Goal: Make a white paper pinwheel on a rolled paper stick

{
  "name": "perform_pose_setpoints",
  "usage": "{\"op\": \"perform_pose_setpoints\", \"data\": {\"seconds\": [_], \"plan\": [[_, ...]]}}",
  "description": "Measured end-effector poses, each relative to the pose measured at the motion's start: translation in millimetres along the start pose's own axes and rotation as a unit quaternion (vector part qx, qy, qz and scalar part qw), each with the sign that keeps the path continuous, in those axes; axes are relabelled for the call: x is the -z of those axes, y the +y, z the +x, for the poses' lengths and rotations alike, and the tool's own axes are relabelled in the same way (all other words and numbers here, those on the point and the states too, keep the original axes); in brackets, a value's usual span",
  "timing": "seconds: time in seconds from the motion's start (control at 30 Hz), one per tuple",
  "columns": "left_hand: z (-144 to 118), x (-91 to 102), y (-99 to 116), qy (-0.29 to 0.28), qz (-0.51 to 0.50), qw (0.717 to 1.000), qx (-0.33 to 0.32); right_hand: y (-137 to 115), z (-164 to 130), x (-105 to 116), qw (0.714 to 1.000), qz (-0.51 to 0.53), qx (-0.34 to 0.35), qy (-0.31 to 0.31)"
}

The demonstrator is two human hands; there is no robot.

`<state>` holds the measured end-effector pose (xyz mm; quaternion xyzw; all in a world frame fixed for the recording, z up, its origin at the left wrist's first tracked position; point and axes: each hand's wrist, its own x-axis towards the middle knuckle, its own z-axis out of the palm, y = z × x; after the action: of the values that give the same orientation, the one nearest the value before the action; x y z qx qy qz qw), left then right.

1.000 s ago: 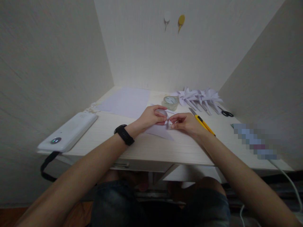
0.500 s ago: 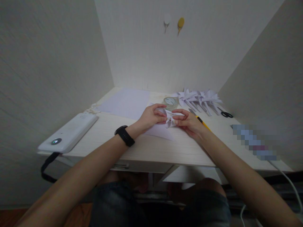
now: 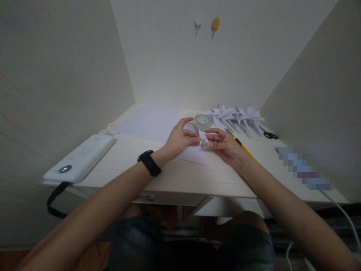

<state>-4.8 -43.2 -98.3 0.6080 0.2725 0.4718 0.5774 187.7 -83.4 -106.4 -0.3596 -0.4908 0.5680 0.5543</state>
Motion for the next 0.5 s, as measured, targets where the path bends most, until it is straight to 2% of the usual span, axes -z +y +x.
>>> {"op": "perform_pose_setpoints", "data": {"seconds": [0.13, 0.5], "plan": [[-1.4, -2.7, 0.9, 0.024, -0.016, 1.0, 0.0, -0.3, 0.1, -0.3, 1.0, 0.001, 0.0, -0.004], [-1.8, -1.9, -0.1, 0.008, 0.024, 1.0, 0.001, 1.4, 0.5, -0.7, 1.0, -0.019, -0.006, 0.0]]}}
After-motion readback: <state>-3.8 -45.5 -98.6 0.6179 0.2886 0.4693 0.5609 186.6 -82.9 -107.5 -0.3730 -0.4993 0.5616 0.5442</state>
